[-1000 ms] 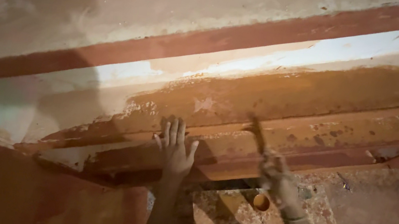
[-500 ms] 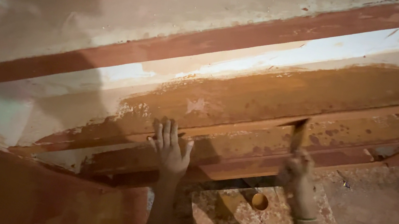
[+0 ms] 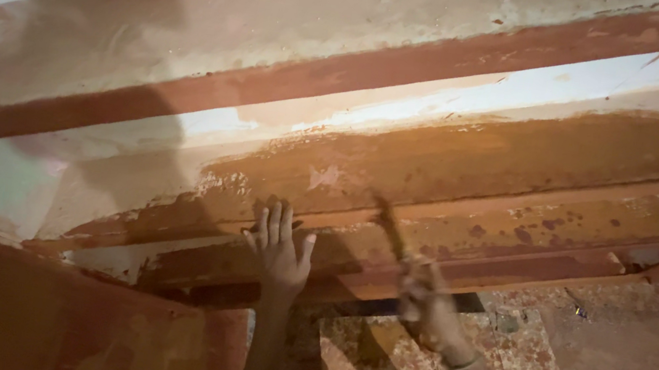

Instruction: The person paints a wooden shelf with a brush, applying a light brown coat over existing red and white paint. They hold the shelf with one hand while brushing with the other, working along the length of the shelf.

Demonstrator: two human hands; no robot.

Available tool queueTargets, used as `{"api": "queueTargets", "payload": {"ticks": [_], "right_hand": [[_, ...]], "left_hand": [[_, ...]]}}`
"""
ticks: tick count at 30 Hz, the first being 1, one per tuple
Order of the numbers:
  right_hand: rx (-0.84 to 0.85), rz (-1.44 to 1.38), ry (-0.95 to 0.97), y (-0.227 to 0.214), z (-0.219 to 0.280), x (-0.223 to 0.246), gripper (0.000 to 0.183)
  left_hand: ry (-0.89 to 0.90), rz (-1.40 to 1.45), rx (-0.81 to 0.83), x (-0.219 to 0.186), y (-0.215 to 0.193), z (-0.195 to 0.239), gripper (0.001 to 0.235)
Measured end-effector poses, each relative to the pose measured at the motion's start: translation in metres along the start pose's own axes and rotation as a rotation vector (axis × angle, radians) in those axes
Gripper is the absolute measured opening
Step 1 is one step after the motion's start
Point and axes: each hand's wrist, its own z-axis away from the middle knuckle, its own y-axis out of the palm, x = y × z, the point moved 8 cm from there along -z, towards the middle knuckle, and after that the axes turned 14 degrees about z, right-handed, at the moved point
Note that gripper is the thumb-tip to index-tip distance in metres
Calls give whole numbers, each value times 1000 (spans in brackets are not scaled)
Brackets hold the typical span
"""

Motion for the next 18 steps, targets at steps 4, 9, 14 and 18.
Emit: {"api": "queueTargets", "payload": {"ticks": [4,9,14,18], "right_hand": [[-470,352,-78,-82,40,61,24],[-603,452,-306,-128,86,125,27],[-826,241,-453,-141,111,151,26],[-840,517,-467,-109,88,145,16]], "left_hand": [[29,39,-25,-4,-2,1,69],[28,18,-56,-1,4,2,73],[14,-8,-42,4,9,-1,75],[0,-12,-40,1,8,-1,74]]}}
